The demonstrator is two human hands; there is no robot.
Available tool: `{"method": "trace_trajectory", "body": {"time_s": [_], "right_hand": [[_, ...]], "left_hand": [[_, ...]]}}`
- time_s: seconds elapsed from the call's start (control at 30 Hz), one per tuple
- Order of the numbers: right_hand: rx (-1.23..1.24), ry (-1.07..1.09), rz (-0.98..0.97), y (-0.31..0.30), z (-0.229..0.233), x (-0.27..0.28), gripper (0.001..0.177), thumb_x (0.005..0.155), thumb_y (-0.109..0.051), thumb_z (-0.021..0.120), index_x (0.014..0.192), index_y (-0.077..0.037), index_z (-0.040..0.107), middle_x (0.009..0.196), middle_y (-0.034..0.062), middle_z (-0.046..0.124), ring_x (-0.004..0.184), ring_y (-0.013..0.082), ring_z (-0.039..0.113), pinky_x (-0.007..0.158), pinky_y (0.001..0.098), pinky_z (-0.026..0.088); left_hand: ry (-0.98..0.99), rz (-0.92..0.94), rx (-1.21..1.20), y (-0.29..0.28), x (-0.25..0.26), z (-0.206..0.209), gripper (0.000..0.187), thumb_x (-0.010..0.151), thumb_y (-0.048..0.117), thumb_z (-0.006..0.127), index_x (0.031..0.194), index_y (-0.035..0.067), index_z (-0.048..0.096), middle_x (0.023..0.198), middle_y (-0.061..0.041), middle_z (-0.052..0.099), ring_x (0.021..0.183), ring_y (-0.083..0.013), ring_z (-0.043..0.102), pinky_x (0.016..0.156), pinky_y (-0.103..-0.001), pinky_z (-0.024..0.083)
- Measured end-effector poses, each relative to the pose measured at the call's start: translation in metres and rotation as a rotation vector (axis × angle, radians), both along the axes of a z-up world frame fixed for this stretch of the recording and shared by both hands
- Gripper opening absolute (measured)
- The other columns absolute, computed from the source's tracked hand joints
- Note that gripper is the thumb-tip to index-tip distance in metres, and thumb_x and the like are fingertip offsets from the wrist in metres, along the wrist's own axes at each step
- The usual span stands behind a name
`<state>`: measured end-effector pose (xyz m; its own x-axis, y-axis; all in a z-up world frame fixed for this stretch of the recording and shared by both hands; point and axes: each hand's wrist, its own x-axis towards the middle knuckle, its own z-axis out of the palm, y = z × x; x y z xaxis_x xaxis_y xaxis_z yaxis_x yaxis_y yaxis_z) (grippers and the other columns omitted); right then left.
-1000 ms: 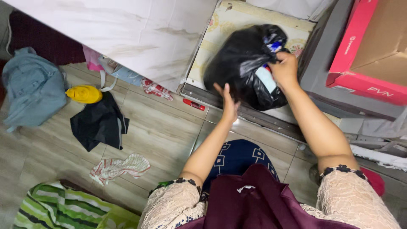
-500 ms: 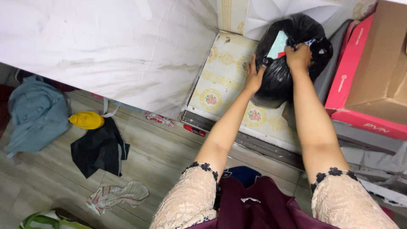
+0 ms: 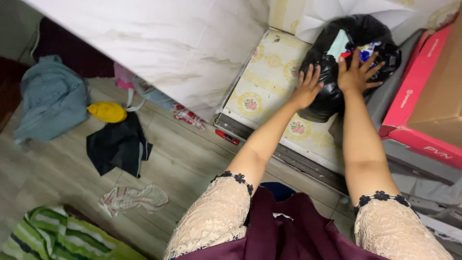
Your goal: The person organizes various items in a cluttered room. They place a cardboard box and a tote bag into a storage space under a bed, then tie a black plastic bag and place it in the same area. They also handle a backpack, a yellow container, and a pink bag, moving them around the floor.
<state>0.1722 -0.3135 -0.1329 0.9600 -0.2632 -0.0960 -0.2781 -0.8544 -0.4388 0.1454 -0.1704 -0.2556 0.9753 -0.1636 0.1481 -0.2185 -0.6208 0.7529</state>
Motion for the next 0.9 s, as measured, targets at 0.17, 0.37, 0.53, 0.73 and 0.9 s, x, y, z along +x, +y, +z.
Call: {"method": "trace_trajectory", "body": {"time_s": [0.17,0.37,0.53,0.73,0.9], "right_hand": [[-0.007,-0.032,0.081,0.004,0.010,-0.009,0.079,0.103,-0.070,0.039,0.171,-0.037,0.016,0.177,0.0157,-0.007,0.156,0.0521,-0.016,0.107,0.0928,-0.006],[-0.064,-0.408,0.289,0.029,0.000,-0.036,0.073,0.110,-0.036,0.060,0.170,-0.011,0.026,0.166,0.0289,0.030,0.150,0.0544,0.026,0.114,0.0769,0.015],[0.081,-0.702,0.653,0.113,-0.032,-0.100,0.056,0.105,-0.013,0.057,0.157,-0.001,0.043,0.157,0.0262,0.048,0.146,0.0482,0.043,0.118,0.0638,0.029],[0.286,-0.828,1.095,0.280,-0.066,-0.225,0.027,0.108,-0.006,0.056,0.134,0.001,0.059,0.165,0.0290,0.039,0.155,0.0525,0.027,0.127,0.0639,0.021],[0.445,-0.583,1.369,0.435,-0.093,-0.289,0.023,0.099,-0.006,0.062,0.122,-0.002,0.065,0.151,0.0244,0.052,0.144,0.0469,0.042,0.124,0.0587,0.030]], "left_hand": [[0.135,-0.023,-0.462,0.090,-0.154,-0.051,0.084,0.107,0.042,0.050,0.166,0.006,0.002,0.174,-0.020,0.007,0.162,-0.0302,0.009,0.128,-0.039,0.014],[0.567,0.694,-0.325,0.271,-0.406,-0.075,0.096,0.095,0.044,0.059,0.165,0.005,0.006,0.153,-0.027,0.046,0.145,-0.0332,0.045,0.119,-0.035,0.036],[0.587,1.097,-0.341,0.343,-0.543,-0.066,0.086,0.094,0.042,0.062,0.159,0.000,0.024,0.139,-0.023,0.065,0.129,-0.0329,0.063,0.108,-0.037,0.047],[0.512,1.141,-0.546,0.384,-0.535,-0.101,0.080,0.088,0.037,0.068,0.155,0.003,0.040,0.134,-0.023,0.065,0.120,-0.0329,0.065,0.101,-0.039,0.051],[0.510,1.203,-0.692,0.466,-0.471,-0.132,0.097,0.080,0.032,0.079,0.158,0.001,0.031,0.140,-0.026,0.061,0.126,-0.0353,0.061,0.106,-0.041,0.048]]}}
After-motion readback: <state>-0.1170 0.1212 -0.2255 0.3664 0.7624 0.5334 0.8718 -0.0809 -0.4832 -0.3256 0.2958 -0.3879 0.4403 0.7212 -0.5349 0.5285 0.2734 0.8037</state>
